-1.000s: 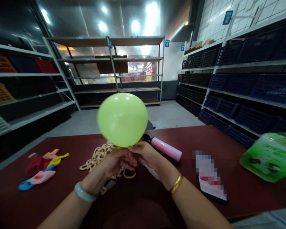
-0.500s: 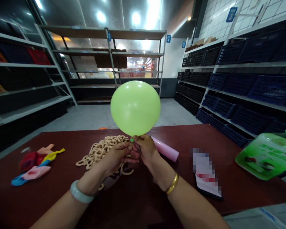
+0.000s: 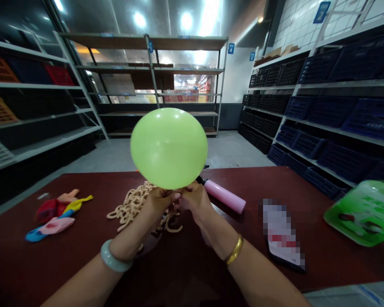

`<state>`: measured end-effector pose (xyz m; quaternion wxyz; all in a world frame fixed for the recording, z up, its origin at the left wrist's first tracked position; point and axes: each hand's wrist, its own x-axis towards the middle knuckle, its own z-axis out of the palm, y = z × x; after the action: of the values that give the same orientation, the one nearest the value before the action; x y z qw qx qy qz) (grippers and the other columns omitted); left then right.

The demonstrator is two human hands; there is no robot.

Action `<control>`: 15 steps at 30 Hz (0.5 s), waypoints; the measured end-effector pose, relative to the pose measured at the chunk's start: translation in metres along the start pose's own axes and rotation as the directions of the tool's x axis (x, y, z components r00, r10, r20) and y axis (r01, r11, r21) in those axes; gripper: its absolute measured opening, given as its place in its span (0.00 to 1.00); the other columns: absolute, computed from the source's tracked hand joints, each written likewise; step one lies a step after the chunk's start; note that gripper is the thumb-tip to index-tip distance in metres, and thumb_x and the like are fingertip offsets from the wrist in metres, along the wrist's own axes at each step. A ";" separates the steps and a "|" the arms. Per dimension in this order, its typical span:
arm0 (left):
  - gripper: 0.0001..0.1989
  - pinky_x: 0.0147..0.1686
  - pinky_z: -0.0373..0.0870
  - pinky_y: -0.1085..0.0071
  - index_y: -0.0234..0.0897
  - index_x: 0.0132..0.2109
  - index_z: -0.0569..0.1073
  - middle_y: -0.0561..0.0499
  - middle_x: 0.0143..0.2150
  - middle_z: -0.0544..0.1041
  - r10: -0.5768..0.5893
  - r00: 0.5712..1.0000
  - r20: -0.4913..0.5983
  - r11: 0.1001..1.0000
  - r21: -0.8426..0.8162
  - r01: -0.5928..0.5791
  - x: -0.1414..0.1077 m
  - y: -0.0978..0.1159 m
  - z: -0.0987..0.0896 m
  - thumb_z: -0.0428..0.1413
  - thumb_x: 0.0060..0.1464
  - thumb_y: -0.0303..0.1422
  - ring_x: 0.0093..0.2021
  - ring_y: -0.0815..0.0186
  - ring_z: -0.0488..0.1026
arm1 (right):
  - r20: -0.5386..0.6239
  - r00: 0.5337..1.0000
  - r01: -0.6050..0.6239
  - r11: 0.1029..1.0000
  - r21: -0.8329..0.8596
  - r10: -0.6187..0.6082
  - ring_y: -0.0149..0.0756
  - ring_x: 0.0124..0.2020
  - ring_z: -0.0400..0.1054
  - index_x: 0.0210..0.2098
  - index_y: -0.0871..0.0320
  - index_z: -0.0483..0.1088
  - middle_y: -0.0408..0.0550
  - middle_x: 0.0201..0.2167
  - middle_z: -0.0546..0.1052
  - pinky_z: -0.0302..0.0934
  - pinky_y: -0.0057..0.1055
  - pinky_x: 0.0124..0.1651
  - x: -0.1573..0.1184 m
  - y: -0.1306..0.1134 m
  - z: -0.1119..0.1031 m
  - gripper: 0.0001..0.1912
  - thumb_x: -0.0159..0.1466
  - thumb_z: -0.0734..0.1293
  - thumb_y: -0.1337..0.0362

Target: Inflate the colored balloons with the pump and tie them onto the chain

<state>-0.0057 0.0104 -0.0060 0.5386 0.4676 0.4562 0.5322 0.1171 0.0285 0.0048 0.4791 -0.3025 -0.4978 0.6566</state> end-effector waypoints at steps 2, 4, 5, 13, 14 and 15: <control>0.13 0.13 0.54 0.77 0.33 0.25 0.73 0.54 0.16 0.67 0.001 1.000 -0.024 0.999 0.049 0.000 0.000 -0.003 -0.001 0.63 0.45 0.39 0.13 0.74 0.59 | -0.034 0.999 0.025 1.000 -0.014 -0.025 0.31 0.18 0.62 0.18 0.58 0.69 0.41 0.15 0.69 0.58 0.30 0.25 0.001 0.001 -0.002 0.09 0.49 0.71 0.61; 0.14 0.14 0.52 0.77 0.35 0.24 0.72 0.56 0.14 0.63 -0.002 1.000 -0.016 0.996 0.084 0.004 -0.001 -0.005 -0.002 0.60 0.48 0.40 0.13 0.74 0.56 | -0.032 0.997 0.073 0.997 -0.022 -0.073 0.32 0.20 0.63 0.20 0.59 0.71 0.42 0.16 0.70 0.58 0.31 0.27 0.004 0.003 -0.006 0.11 0.50 0.72 0.59; 0.14 0.15 0.52 0.76 0.35 0.24 0.72 0.56 0.14 0.63 0.006 1.000 0.002 0.993 0.114 -0.006 -0.001 -0.006 -0.002 0.59 0.49 0.40 0.14 0.74 0.56 | -0.019 0.996 0.090 0.996 -0.023 -0.091 0.32 0.20 0.63 0.20 0.59 0.71 0.43 0.16 0.71 0.58 0.31 0.27 0.005 0.004 -0.009 0.12 0.51 0.72 0.58; 0.11 0.35 0.60 0.71 0.38 0.28 0.74 0.49 0.27 0.72 0.441 0.872 0.214 0.727 0.485 -0.487 -0.014 0.016 -0.002 0.53 0.57 0.35 0.30 0.65 0.66 | 0.012 0.988 0.153 0.988 -0.034 -0.152 0.33 0.26 0.65 0.19 0.57 0.71 0.43 0.20 0.73 0.59 0.32 0.34 0.007 0.001 -0.019 0.11 0.52 0.72 0.60; 0.12 0.35 0.59 0.71 0.37 0.28 0.73 0.50 0.27 0.71 0.439 0.873 0.213 0.739 0.467 -0.486 -0.015 0.019 -0.003 0.53 0.57 0.36 0.30 0.65 0.65 | 0.024 0.984 0.175 0.983 -0.046 -0.174 0.34 0.27 0.65 0.18 0.57 0.70 0.43 0.20 0.73 0.59 0.33 0.35 0.007 0.000 -0.017 0.12 0.53 0.72 0.60; 0.13 0.34 0.59 0.71 0.37 0.27 0.72 0.50 0.25 0.69 0.418 0.886 0.202 0.780 0.420 -0.464 -0.016 0.021 -0.004 0.52 0.58 0.37 0.29 0.66 0.64 | 0.035 0.981 0.190 0.980 -0.052 -0.188 0.34 0.27 0.65 0.17 0.58 0.70 0.43 0.20 0.72 0.60 0.33 0.36 0.008 -0.001 -0.013 0.14 0.54 0.71 0.59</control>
<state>-0.0129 -0.0056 0.0137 0.2955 0.6999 0.4189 0.4974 0.1260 0.0404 0.0020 0.5232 -0.2569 -0.5494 0.5987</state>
